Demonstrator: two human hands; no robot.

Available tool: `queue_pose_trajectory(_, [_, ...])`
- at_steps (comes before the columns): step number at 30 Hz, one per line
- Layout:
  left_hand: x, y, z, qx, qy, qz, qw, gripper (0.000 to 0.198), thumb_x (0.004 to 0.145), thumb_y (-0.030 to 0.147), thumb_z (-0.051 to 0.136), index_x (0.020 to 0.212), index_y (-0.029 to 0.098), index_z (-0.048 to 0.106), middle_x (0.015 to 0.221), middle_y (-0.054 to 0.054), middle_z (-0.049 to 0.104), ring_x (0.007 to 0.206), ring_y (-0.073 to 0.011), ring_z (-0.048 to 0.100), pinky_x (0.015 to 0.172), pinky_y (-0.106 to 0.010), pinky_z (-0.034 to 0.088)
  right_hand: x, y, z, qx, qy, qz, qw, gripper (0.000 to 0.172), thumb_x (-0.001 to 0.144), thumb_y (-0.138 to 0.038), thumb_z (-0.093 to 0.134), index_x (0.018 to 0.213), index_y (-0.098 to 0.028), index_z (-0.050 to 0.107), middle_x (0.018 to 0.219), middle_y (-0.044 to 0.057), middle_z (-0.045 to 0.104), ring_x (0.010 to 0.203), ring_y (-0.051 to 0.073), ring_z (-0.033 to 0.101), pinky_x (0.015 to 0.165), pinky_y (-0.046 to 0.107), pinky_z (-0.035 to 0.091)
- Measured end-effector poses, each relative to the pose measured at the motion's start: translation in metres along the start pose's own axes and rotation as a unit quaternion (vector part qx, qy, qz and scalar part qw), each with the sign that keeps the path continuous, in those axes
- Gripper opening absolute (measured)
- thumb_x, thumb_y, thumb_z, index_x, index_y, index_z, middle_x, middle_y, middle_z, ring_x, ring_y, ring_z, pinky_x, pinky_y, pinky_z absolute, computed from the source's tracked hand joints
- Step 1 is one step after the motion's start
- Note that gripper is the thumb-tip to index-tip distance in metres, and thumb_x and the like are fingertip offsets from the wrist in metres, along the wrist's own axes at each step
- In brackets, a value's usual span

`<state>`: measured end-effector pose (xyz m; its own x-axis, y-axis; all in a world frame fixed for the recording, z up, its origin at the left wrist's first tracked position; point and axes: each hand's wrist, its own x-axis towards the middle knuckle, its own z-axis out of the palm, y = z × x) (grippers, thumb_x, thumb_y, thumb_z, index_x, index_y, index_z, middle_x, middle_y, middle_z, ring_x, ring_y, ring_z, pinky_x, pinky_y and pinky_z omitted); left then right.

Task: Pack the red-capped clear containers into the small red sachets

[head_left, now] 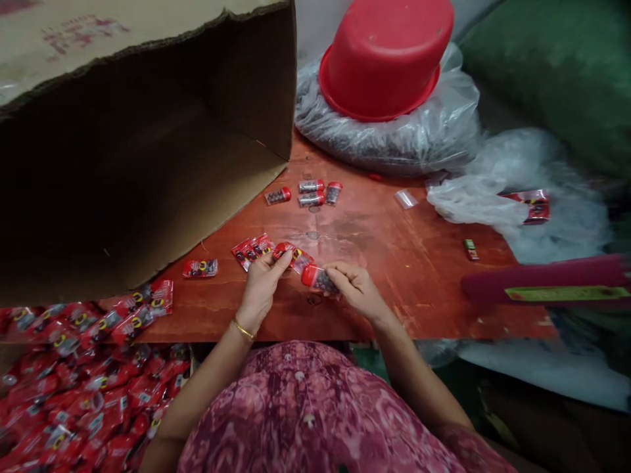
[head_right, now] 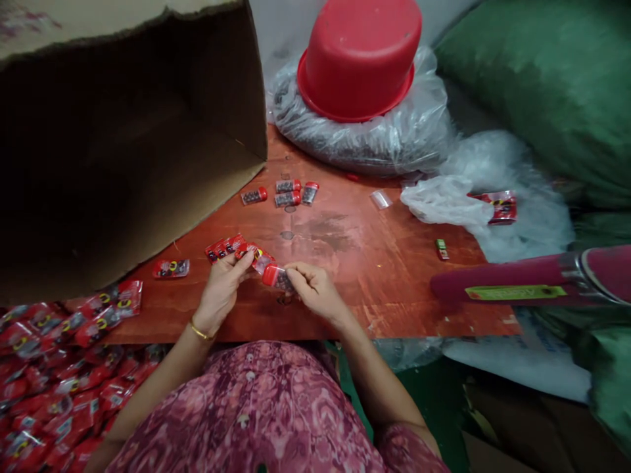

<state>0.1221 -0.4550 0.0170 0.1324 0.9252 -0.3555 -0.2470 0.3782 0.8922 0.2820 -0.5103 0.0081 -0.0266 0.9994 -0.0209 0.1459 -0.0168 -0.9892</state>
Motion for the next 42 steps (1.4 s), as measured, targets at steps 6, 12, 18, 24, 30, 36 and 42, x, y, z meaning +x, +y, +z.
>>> queue_pose_trajectory(6, [0.001, -0.003, -0.003, 0.004, -0.029, 0.018, 0.999, 0.033, 0.058, 0.042, 0.075, 0.072, 0.013, 0.065, 0.067, 0.001, 0.065, 0.061, -0.0099, 0.055, 0.063, -0.022, 0.045, 0.004, 0.010, 0.008, -0.034, 0.045, -0.006, 0.998, 0.032, 0.085, -0.040, 0.043, 0.071, -0.017, 0.060, 0.059, -0.001, 0.053, 0.053, 0.011, 0.047, 0.049, 0.021, 0.037])
queue_pose_trajectory(12, [-0.002, -0.012, 0.010, -0.045, -0.007, -0.011, 0.999, 0.036, 0.049, 0.037, 0.081, 0.066, 0.013, 0.060, 0.063, 0.002, 0.062, 0.057, -0.0088, 0.055, 0.060, -0.022, 0.046, 0.001, 0.016, 0.026, -0.001, 0.060, -0.012, 0.998, 0.031, 0.087, -0.041, 0.041, 0.084, -0.018, 0.061, 0.065, -0.001, 0.056, 0.055, 0.011, 0.050, 0.053, 0.023, 0.041])
queue_pose_trajectory(18, [-0.005, -0.014, 0.018, -0.099, 0.021, -0.033, 0.994, 0.036, 0.049, 0.038, 0.080, 0.062, 0.014, 0.057, 0.054, 0.003, 0.058, 0.047, -0.0070, 0.050, 0.049, -0.020, 0.040, 0.011, 0.017, 0.054, 0.088, 0.150, 0.037, 0.984, 0.030, 0.085, -0.050, 0.043, 0.088, -0.021, 0.051, 0.058, -0.005, 0.048, 0.043, 0.009, 0.043, 0.042, 0.022, 0.038])
queue_pose_trajectory(24, [0.003, -0.003, 0.008, -0.127, 0.046, -0.001, 0.991, 0.026, 0.053, 0.027, 0.077, 0.065, 0.015, 0.057, 0.061, 0.002, 0.061, 0.056, -0.0085, 0.055, 0.058, -0.021, 0.043, 0.013, 0.016, 0.058, 0.188, 0.051, 0.052, 0.980, 0.034, 0.078, -0.054, 0.053, 0.088, -0.023, 0.043, 0.052, -0.010, 0.048, 0.037, 0.007, 0.044, 0.044, 0.021, 0.043])
queue_pose_trajectory(30, [-0.001, -0.011, 0.005, -0.092, -0.048, -0.051, 0.993, 0.025, 0.056, 0.034, 0.074, 0.058, 0.014, 0.059, 0.048, 0.002, 0.054, 0.042, -0.0090, 0.046, 0.044, -0.022, 0.037, 0.015, 0.009, 0.056, 0.154, 0.081, 0.026, 0.984, 0.031, 0.076, -0.049, 0.058, 0.082, -0.022, 0.044, 0.052, -0.010, 0.048, 0.035, 0.006, 0.041, 0.038, 0.019, 0.039])
queue_pose_trajectory(36, [-0.003, -0.010, -0.004, -0.115, -0.037, -0.071, 0.990, 0.017, 0.055, 0.023, 0.074, 0.060, 0.014, 0.062, 0.052, 0.002, 0.060, 0.050, -0.0090, 0.055, 0.054, -0.021, 0.044, 0.027, 0.028, 0.063, 0.108, 0.095, 0.026, 0.989, 0.035, 0.069, -0.049, 0.065, 0.068, -0.021, 0.044, 0.051, -0.008, 0.049, 0.040, 0.007, 0.042, 0.039, 0.019, 0.036])
queue_pose_trajectory(42, [-0.005, 0.003, -0.049, -0.129, 0.046, -0.167, 0.976, 0.009, 0.066, 0.021, 0.068, 0.069, 0.014, 0.063, 0.063, -0.003, 0.069, 0.058, -0.0140, 0.065, 0.060, -0.025, 0.052, 0.065, 0.028, 0.059, -0.142, -0.009, -0.104, 0.984, 0.035, 0.081, -0.052, 0.052, 0.066, -0.021, 0.052, 0.059, -0.002, 0.054, 0.054, 0.012, 0.048, 0.054, 0.024, 0.040])
